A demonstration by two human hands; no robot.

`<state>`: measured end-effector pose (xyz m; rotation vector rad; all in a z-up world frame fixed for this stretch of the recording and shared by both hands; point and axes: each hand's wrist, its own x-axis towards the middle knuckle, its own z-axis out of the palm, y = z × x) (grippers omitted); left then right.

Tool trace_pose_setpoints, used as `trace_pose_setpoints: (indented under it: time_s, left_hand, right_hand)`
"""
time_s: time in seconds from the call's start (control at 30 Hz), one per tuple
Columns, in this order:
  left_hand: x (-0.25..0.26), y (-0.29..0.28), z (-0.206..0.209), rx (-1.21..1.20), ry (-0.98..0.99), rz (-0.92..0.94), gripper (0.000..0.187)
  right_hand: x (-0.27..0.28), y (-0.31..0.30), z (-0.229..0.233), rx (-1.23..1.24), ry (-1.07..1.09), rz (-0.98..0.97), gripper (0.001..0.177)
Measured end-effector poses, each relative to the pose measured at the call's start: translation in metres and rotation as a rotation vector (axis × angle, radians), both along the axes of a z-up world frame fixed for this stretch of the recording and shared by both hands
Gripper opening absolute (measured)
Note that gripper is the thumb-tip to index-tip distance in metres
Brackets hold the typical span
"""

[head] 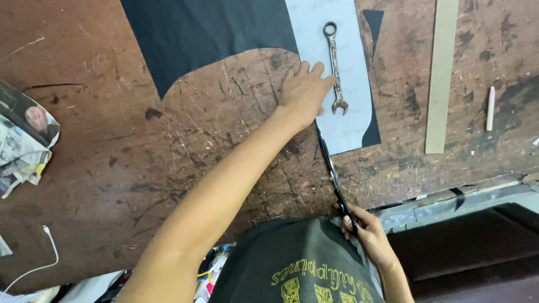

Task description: The person marks lines on a piece of black material using a ruler and a white marking tool, then uses shears to cut out a pattern, using a template weighted down by a wrench and another object to guide the final shape.

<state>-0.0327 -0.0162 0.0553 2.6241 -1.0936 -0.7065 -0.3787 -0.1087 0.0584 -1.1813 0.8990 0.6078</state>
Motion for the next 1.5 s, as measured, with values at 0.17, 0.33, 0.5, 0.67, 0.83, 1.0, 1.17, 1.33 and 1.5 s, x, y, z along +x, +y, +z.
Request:
trace_pose_setpoints:
  time_s: [0.17,0.33,0.5,0.67,0.83,1.0,1.17,1.33,1.5]
  left_hand:
    - [0.028,-0.002,-0.007,-0.012,-0.063,-0.041,0.045]
    - [0.04,-0.01,-0.01,0.036,-0.008,-0.047,0.048]
    - [0.037,-0.01,-0.012,0.038,-0.002,-0.069,0.044]
    - [0.035,-0.008,-0.012,0.029,-0.014,-0.085,0.047]
    - [0.038,-0.007,-0.012,0.048,-0.017,-0.113,0.045]
    - [0.034,-0.003,-0.018,-0.007,-0.006,-0.096,0.045]
    - [0.051,-0.007,-0.022,-0.023,0.028,-0.038,0.042]
    - [0.086,-0.003,-0.022,-0.053,0.07,0.089,0.04]
    - [0.087,-0.004,-0.016,-0.018,0.077,0.075,0.056]
  right_hand:
    - [0.008,-0.001,-0.008,0.04,-0.017,-0.048,0.045]
    - [0.016,0.0,-0.013,0.046,-0.015,-0.039,0.045]
    - [0.017,-0.002,-0.012,0.042,0.004,-0.042,0.046]
    - [0.021,0.0,-0.018,0.041,-0.019,-0.042,0.046]
    - [0.029,0.0,-0.017,0.069,0.002,-0.095,0.048]
    - [0.042,0.0,-0.012,0.03,-0.009,-0.033,0.045]
    - [0.052,-0.001,-0.014,0.043,0.022,-0.031,0.046]
    - [0.038,-0.006,-0.021,0.033,0.035,-0.011,0.049]
    - [0.002,-0.016,-0.013,0.234,0.123,-0.115,0.052]
